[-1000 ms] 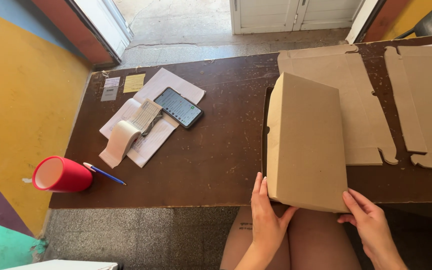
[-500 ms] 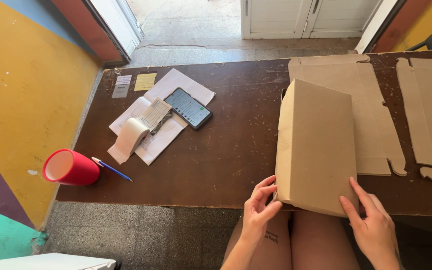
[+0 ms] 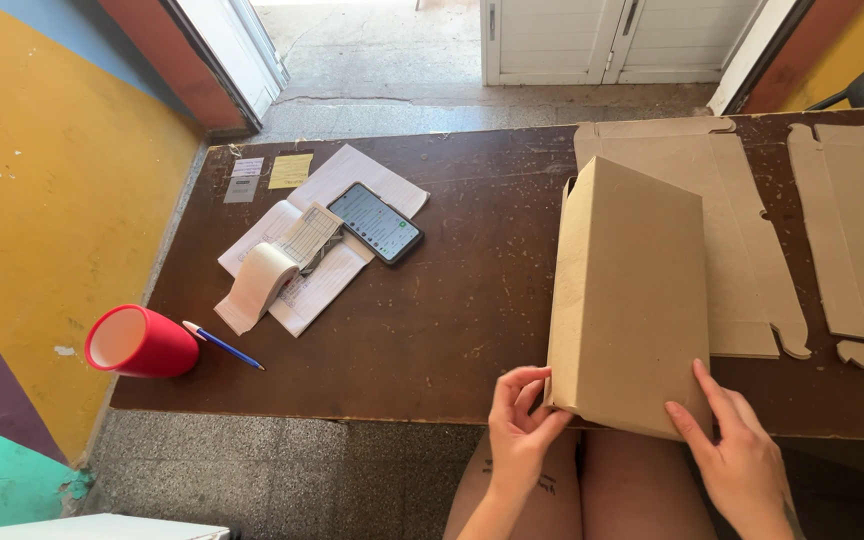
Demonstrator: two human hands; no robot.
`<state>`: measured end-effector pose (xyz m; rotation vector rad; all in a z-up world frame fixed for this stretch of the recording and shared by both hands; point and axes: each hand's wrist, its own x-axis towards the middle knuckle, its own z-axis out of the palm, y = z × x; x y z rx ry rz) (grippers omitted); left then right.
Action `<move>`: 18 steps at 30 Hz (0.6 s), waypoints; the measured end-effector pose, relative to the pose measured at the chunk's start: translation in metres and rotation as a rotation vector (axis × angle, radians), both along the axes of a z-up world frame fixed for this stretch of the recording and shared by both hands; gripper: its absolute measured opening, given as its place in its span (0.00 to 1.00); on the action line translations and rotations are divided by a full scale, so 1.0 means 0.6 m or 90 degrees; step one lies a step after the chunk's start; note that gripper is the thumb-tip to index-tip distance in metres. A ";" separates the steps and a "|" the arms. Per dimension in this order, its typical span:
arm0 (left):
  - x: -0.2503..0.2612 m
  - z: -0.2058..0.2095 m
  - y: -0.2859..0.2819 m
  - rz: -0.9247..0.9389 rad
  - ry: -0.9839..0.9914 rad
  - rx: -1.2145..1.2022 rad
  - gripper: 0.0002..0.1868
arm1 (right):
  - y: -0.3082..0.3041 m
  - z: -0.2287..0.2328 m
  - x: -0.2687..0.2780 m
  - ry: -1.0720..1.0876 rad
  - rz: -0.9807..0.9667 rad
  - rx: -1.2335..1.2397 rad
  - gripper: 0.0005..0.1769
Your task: Folding flat cardboard sheets into boxes on a work table
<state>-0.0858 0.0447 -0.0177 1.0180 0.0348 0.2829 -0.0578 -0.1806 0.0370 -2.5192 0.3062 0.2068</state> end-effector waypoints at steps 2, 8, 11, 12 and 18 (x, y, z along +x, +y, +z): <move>-0.005 -0.009 0.010 -0.001 0.058 0.023 0.28 | 0.002 -0.007 -0.001 0.002 -0.007 -0.019 0.41; -0.003 0.009 0.013 -0.063 -0.039 -0.032 0.19 | -0.011 0.016 0.006 0.060 -0.001 0.079 0.40; 0.000 0.014 -0.002 -0.001 0.001 0.021 0.17 | -0.014 0.035 0.010 0.084 -0.016 0.140 0.41; 0.002 0.017 -0.008 -0.003 0.001 0.021 0.17 | -0.014 0.038 0.010 0.083 -0.017 0.140 0.41; -0.001 0.054 -0.017 -0.012 -0.031 0.064 0.15 | -0.003 0.051 0.006 0.097 -0.046 0.177 0.43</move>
